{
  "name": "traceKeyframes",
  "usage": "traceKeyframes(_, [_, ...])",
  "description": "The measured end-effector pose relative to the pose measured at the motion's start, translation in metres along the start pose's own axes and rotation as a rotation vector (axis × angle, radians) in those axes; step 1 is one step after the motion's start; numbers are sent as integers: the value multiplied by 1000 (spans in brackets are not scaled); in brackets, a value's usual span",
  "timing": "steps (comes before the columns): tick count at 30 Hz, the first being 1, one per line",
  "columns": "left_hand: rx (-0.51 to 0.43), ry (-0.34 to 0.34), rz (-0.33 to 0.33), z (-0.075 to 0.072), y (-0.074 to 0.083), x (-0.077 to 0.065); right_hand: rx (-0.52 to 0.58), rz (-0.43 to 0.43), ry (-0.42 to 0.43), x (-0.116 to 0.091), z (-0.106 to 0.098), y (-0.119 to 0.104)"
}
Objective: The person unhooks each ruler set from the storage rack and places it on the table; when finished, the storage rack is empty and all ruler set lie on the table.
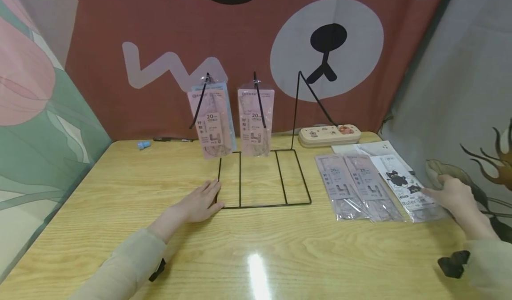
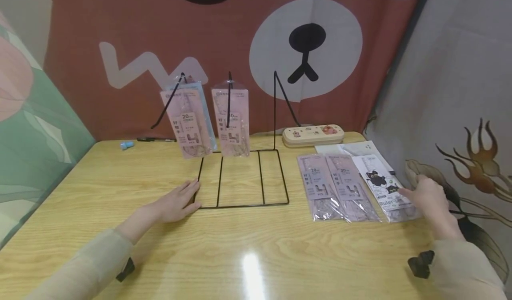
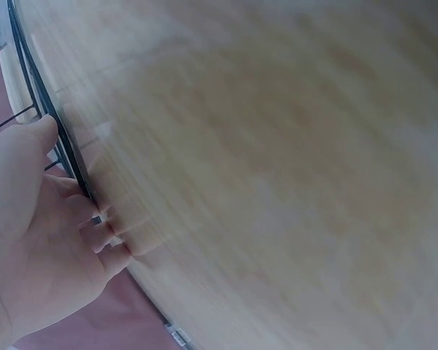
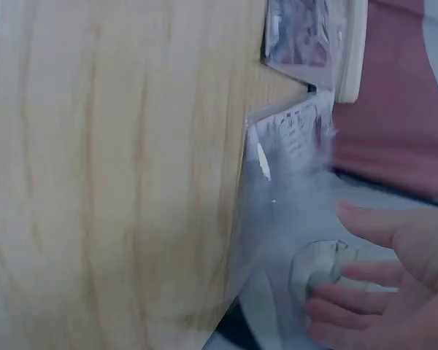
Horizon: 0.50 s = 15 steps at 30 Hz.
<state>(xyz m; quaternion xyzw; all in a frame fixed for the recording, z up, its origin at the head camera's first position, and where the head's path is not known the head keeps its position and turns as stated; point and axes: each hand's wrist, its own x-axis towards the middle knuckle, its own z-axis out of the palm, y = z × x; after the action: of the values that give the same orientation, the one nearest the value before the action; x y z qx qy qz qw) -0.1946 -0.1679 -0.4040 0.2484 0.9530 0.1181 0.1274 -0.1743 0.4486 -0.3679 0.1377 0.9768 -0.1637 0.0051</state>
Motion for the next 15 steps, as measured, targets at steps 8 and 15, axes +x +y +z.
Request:
traceKeyframes(8, [-4, 6, -1, -1, 0, -1, 35, -189, 27, 2, 4, -51])
traceKeyframes(15, [-8, 1, -2, -2, 2, -2, 69, -367, 46, 0, 15, -101])
